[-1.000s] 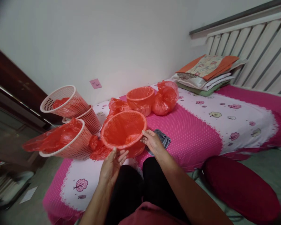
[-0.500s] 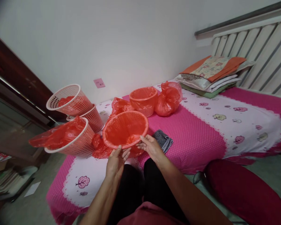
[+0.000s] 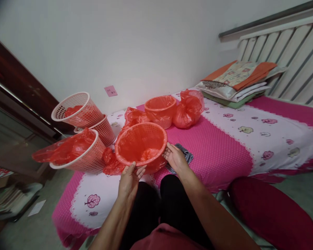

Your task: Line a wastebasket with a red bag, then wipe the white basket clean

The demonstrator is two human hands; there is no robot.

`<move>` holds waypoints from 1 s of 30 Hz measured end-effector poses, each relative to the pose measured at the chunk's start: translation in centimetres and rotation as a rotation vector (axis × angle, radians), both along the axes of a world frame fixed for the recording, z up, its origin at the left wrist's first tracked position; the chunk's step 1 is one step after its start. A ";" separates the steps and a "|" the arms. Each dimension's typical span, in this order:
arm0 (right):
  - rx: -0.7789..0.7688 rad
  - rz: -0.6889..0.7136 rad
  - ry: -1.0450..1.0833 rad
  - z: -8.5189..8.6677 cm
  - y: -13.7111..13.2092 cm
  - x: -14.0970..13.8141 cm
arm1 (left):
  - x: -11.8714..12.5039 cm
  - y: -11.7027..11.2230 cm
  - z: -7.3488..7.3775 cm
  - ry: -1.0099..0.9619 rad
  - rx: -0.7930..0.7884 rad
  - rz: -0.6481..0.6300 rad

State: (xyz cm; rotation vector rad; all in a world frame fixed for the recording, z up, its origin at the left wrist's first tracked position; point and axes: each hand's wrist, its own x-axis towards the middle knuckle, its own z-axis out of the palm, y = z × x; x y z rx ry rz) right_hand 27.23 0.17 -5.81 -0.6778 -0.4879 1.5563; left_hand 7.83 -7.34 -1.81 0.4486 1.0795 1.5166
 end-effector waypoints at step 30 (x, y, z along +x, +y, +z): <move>1.481 0.089 -1.531 11.9 2.5 -10.8 | -1.0 -1.5 -0.9 0.193 0.046 -0.019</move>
